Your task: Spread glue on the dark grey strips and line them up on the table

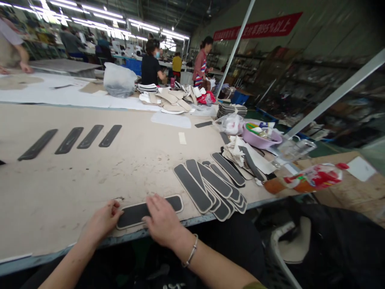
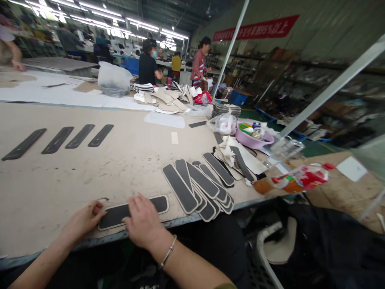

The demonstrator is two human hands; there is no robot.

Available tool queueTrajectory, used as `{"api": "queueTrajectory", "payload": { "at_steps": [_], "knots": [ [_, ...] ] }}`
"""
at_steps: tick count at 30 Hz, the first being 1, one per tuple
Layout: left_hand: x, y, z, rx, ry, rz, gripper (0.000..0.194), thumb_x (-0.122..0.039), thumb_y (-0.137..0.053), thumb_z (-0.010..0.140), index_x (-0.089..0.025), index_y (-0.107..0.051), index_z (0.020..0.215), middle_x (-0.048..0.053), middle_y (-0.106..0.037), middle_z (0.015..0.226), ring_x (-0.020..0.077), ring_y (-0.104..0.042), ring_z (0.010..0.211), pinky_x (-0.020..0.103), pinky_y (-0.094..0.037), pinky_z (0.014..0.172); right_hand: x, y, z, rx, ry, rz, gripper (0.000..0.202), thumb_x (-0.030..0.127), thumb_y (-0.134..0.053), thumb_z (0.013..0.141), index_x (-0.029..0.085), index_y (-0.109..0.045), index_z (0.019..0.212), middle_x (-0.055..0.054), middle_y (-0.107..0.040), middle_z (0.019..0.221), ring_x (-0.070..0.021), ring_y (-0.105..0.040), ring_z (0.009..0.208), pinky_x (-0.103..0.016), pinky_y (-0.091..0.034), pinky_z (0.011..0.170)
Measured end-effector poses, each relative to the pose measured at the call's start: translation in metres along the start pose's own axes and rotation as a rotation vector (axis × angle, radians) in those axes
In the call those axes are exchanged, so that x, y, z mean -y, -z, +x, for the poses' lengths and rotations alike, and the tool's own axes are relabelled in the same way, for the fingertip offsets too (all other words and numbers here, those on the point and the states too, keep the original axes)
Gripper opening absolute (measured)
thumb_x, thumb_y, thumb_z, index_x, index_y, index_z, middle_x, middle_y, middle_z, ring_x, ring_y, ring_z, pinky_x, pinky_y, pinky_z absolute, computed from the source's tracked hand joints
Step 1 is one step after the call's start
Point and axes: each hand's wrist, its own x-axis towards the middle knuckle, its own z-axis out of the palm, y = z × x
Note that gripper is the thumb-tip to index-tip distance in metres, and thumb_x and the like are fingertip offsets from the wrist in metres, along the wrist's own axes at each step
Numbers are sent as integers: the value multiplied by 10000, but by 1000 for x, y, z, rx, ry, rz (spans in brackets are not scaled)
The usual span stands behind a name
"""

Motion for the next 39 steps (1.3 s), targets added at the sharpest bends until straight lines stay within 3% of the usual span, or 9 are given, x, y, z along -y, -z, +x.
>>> {"api": "queueTrajectory", "payload": {
  "at_steps": [2, 5, 14, 19, 23, 27, 30, 33, 39],
  "knots": [
    [1, -1, 2, -17, -6, -13, 207, -312, -432, 776, -179, -467, 931, 23, -656, 741, 167, -626, 696, 237, -411, 640, 21, -17, 5, 86, 144, 47, 628, 467, -387, 928, 91, -282, 1420, -117, -325, 1469, -239, -238, 1359, -391, -199, 1129],
    [-1, 0, 0, -20, -6, -22, 187, -296, -424, 777, -182, -461, 922, 17, -646, 729, 160, -625, 698, 230, -406, 633, 28, -32, 6, 201, 195, 55, 675, 512, -323, 936, 58, -243, 1429, -138, -232, 1503, -247, -151, 1392, -445, -159, 1136],
    [-11, 4, -9, 31, 7, 3, 233, -366, -517, 763, -190, -458, 904, -4, -621, 690, 163, -601, 682, 244, -372, 600, -60, -11, -33, 228, -100, -78, 779, 541, -438, 886, 57, -198, 1447, -130, -137, 1514, -254, -112, 1401, -440, -134, 1145],
    [-5, 2, -11, -25, 15, -89, 234, -345, -569, 733, -181, -520, 891, -14, -630, 652, 161, -605, 649, 248, -399, 591, -67, -17, -39, 248, -106, -136, 762, 486, -446, 881, 42, -192, 1446, -133, -116, 1513, -263, -85, 1403, -471, -132, 1141],
    [-3, 2, -26, -126, 64, -110, 272, -325, -371, 864, -165, -582, 926, 51, -692, 804, 174, -647, 784, 291, -480, 741, -66, -20, -40, 258, -97, -140, 741, 485, -416, 886, 58, -193, 1450, -119, -117, 1516, -259, -74, 1404, -476, -121, 1139],
    [-19, -32, -56, -319, -126, -38, 405, -299, -339, 884, -139, -553, 1188, 122, -514, 1335, 223, -442, 1260, 385, -355, 1058, -69, -21, -41, 255, -84, -137, 755, 497, -419, 881, 50, -196, 1448, -120, -112, 1516, -257, -66, 1405, -465, -104, 1140],
    [-31, -75, -70, -429, -311, 111, 471, -342, -405, 863, -122, -530, 1260, 158, -430, 1404, 318, -321, 1338, 496, -355, 1053, -70, -20, -40, 240, -90, -116, 763, 501, -432, 878, 51, -195, 1447, -122, -104, 1516, -259, -70, 1405, -470, -104, 1139],
    [-33, -103, -71, -498, -289, 233, 488, -357, -428, 850, -136, -536, 1272, 191, -417, 1403, 387, -343, 1309, 554, -385, 997, -67, -13, -39, 237, -98, -53, 801, 522, -469, 862, 47, -195, 1446, -138, -117, 1514, -265, -85, 1403, -467, -108, 1140],
    [-31, -99, -58, -448, -321, 354, 474, -335, -401, 842, -157, -574, 1245, 196, -439, 1385, 440, -347, 1287, 571, -357, 989, -34, -8, -24, 56, -131, 71, 684, 503, -443, 895, 78, -313, 1415, -153, -228, 1499, -264, -114, 1400, -457, -122, 1143]
  ]
}}
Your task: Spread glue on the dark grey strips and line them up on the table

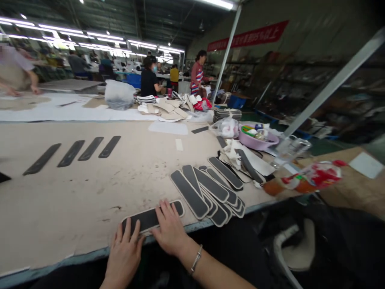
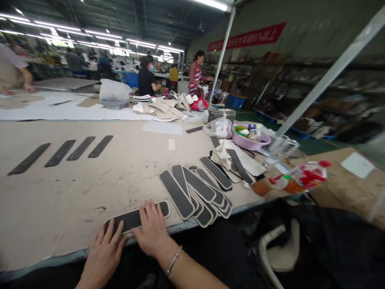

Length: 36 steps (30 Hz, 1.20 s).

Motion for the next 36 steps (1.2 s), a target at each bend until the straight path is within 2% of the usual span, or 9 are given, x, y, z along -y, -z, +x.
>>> {"api": "queueTrajectory", "payload": {
  "at_steps": [3, 7, 14, 20, 25, 28, 31, 33, 36],
  "knots": [
    [1, 4, 4, 8, 14, 24, 490, -345, -394, 830, -155, -576, 1244, 197, -451, 1375, 436, -371, 1272, 564, -347, 995, 14, -9, 13, -48, -13, 18, 638, 469, -395, 927, 69, -299, 1415, -162, -256, 1489, -236, -128, 1398, -422, -155, 1145],
    [3, 9, 6, 66, -25, 20, 461, -382, -430, 809, -278, -584, 1231, 87, -525, 1333, 367, -400, 1276, 513, -361, 1015, 13, -16, 23, -9, -38, 10, 580, 411, -370, 946, 73, -304, 1412, -167, -247, 1491, -241, -150, 1393, -426, -175, 1142],
    [2, 19, 8, 104, -16, -2, 506, -386, -458, 802, -238, -541, 1279, 136, -415, 1417, 358, -432, 1258, 510, -397, 979, -13, -7, 15, -49, -128, -6, 561, 385, -431, 921, 82, -364, 1389, -164, -260, 1489, -257, -153, 1392, -431, -157, 1141],
    [2, 14, -1, 54, 50, -223, 465, -355, -454, 819, -261, -547, 1265, 97, -456, 1391, 330, -452, 1250, 556, -326, 1038, -44, 5, -3, -145, -346, -122, 737, 476, -588, 801, 85, -377, 1388, -214, -319, 1442, -348, -279, 1325, -472, -281, 1065],
    [5, 11, -2, -108, 413, -775, 525, -381, -541, 763, -166, -539, 1241, 147, -466, 1378, 284, -455, 1255, 448, -366, 1060, -59, 4, -9, -244, -369, -120, 787, 505, -651, 720, 85, -428, 1347, -208, -456, 1284, -351, -426, 1175, -476, -353, 993],
    [8, 17, 5, -94, 685, -1228, 596, -328, -632, 703, -130, -499, 1249, 175, -573, 1251, 277, -529, 1181, 413, -418, 1019, -60, 2, -7, -273, -347, -39, 730, 460, -678, 688, 109, -487, 1299, -187, -462, 1255, -335, -444, 1154, -456, -361, 993],
    [11, 27, 12, -77, 867, -1560, 616, -243, -713, 643, -133, -509, 1213, 156, -626, 1162, 272, -556, 1145, 411, -423, 1012, -59, 4, -4, -290, -350, 120, 649, 401, -662, 679, 103, -542, 1244, -169, -466, 1235, -302, -453, 1167, -394, -350, 1022],
    [12, 34, 16, -156, 943, -1702, 535, -187, -716, 641, -135, -542, 1144, 145, -616, 1173, 264, -552, 1149, 414, -407, 1029, -58, 8, -1, -285, -394, 253, 624, 398, -654, 662, 98, -575, 1204, -165, -495, 1208, -291, -484, 1146, -370, -362, 1015],
    [11, 39, 20, -372, 1058, -1842, 359, -122, -670, 677, -133, -569, 1022, 135, -569, 1232, 235, -531, 1172, 395, -357, 1075, -56, 13, 5, -223, -487, 502, 544, 446, -666, 627, 132, -647, 1071, -132, -609, 1080, -296, -560, 1047, -378, -417, 947]
  ]
}}
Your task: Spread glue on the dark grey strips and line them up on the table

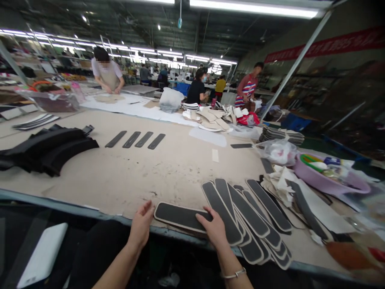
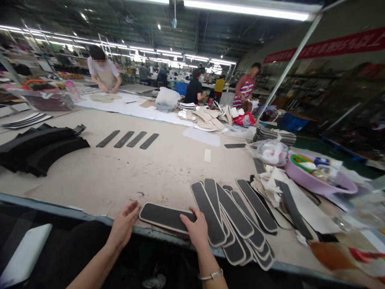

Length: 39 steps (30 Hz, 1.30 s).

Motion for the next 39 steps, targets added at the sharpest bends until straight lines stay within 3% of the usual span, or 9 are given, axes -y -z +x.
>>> {"api": "queueTrajectory", "payload": {
  "at_steps": [4, 7, 9, 11, 14, 16, 22, 32, 39],
  "knots": [
    [5, 1, -9, -124, -90, -137, 301, -107, -633, 726, -180, -565, 1010, 71, -558, 1234, 169, -487, 1211, 329, -292, 1113, 6, -11, -5, 113, -155, 391, 501, 512, -658, 642, 155, -642, 994, -80, -686, 895, -266, -632, 889, -356, -489, 805],
    [13, 12, -30, -145, -148, -110, 302, -180, -691, 707, -206, -574, 984, 16, -621, 1063, 122, -564, 1070, 242, -381, 1017, 9, -20, -16, 209, -232, 594, 530, 521, -718, 580, 159, -643, 960, -71, -695, 855, -252, -647, 862, -343, -501, 785],
    [19, 21, -49, -68, 36, -40, 307, -296, -735, 679, -185, -582, 920, 11, -643, 887, 122, -622, 848, 230, -480, 835, 12, -22, -25, 284, -290, 619, 568, 533, -760, 520, 155, -647, 929, -61, -693, 796, -240, -653, 813, -337, -506, 762],
    [22, 26, -66, 122, 415, 33, 416, -482, -711, 674, -141, -593, 880, 58, -658, 808, 158, -633, 717, 268, -508, 690, 15, -21, -32, 371, -336, 597, 589, 561, -774, 486, 147, -653, 888, -47, -683, 722, -219, -651, 729, -330, -515, 706],
    [20, 21, -78, 427, 746, -7, 603, -647, -536, 744, -91, -613, 964, 157, -681, 913, 229, -659, 804, 325, -515, 705, 20, -17, -42, 476, -370, 536, 554, 595, -773, 482, 134, -663, 769, -35, -663, 649, -175, -618, 601, -300, -510, 589],
    [15, 11, -76, 467, 682, -104, 546, -594, -478, 813, -105, -610, 1017, 141, -689, 948, 217, -660, 845, 320, -511, 751, 23, -15, -50, 530, -382, 490, 524, 595, -771, 498, 123, -659, 696, -31, -648, 611, -141, -584, 536, -256, -481, 511],
    [-6, -8, -51, 195, 472, -184, 259, -358, -522, 863, -116, -614, 866, 67, -692, 711, 166, -638, 621, 304, -535, 657, 39, -19, -82, 729, -341, 404, 493, 555, -774, 519, 106, -649, 680, -35, -646, 618, -107, -552, 494, -202, -427, 447],
    [-28, -10, -25, 347, 267, -130, 248, -316, -708, 720, -111, -592, 799, 77, -673, 662, 177, -628, 563, 308, -542, 539, 17, -45, -105, 718, -239, 456, 286, 245, -766, 483, 117, -635, 703, -15, -642, 623, -132, -552, 549, -228, -404, 530],
    [-17, -5, -18, 393, 244, -146, 306, -297, -756, 647, -128, -589, 839, 46, -661, 647, 167, -616, 546, 303, -530, 535, 15, -51, -110, 781, -326, 418, 355, 332, -749, 505, 107, -682, 772, -45, -650, 642, -136, -561, 519, -218, -399, 466]
  ]
}}
